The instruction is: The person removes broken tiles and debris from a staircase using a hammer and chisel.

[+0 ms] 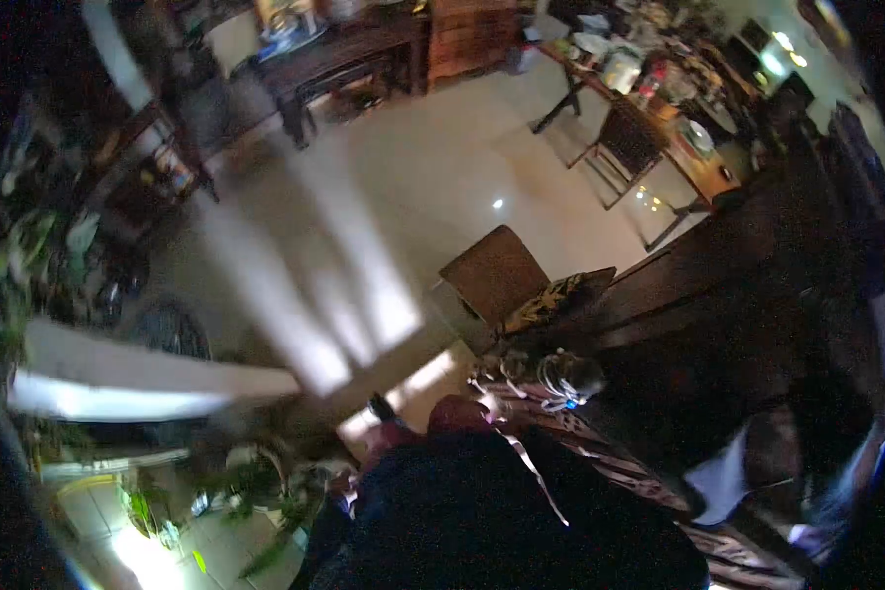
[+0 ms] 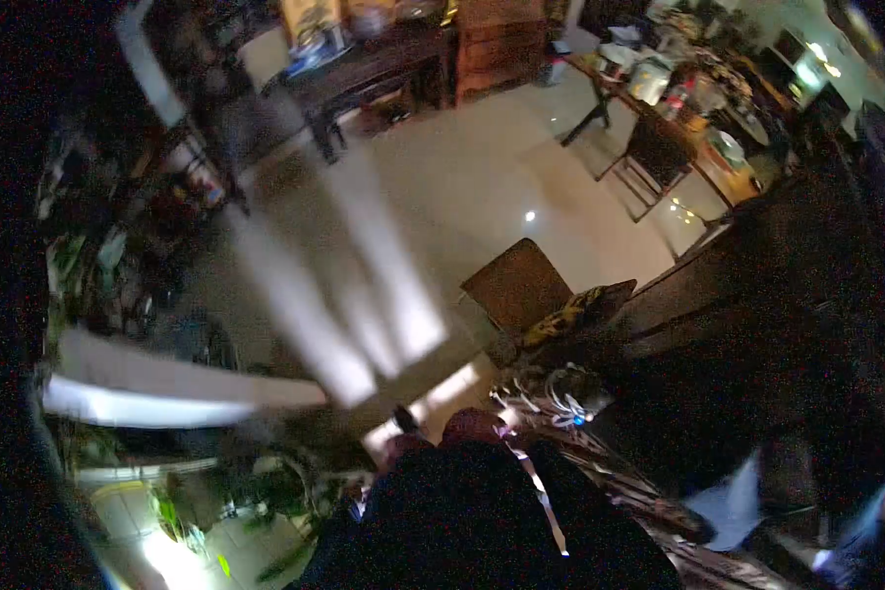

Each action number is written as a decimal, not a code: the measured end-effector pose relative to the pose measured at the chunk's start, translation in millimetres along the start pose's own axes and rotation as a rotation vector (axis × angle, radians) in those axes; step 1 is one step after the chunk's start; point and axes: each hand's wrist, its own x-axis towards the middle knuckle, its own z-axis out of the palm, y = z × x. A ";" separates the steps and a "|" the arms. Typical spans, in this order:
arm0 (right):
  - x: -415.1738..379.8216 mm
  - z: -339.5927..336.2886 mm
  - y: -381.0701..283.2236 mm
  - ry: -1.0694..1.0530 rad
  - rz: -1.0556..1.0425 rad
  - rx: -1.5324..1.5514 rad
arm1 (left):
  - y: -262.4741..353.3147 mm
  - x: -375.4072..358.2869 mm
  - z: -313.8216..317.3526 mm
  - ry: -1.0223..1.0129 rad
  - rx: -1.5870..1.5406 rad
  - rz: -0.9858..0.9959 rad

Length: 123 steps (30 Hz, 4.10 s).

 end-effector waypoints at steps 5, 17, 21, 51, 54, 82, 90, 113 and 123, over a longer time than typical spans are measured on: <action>110.3 32.1 1.5 0.095 0.073 0.069 | 21.3 138.1 -75.1 -0.024 -0.019 0.005; 278.2 -10.2 -25.1 0.214 0.140 0.282 | 125.3 328.3 -133.9 -0.132 0.016 -0.126; 395.1 -29.9 3.2 0.229 0.129 0.342 | 195.5 452.9 -104.7 -0.193 0.017 -0.114; 724.5 -190.8 77.8 0.836 0.446 1.124 | 897.0 973.2 309.8 -0.795 1.383 0.277; 702.7 -279.9 73.0 0.928 0.558 1.181 | 945.4 966.6 396.7 -0.803 1.368 0.230; 365.3 -694.9 355.4 1.493 1.235 1.252 | 965.0 727.3 1475.7 -1.693 2.408 2.011; 248.2 -679.2 600.9 1.620 1.374 1.708 | 849.5 537.6 1719.9 -1.823 2.402 1.713; -272.3 -760.1 1134.4 1.692 1.435 2.176 | 551.9 40.1 2416.5 -1.920 1.767 1.270; -513.4 -676.9 1429.0 2.068 1.313 2.159 | 413.5 57.2 2556.0 -1.655 2.259 2.015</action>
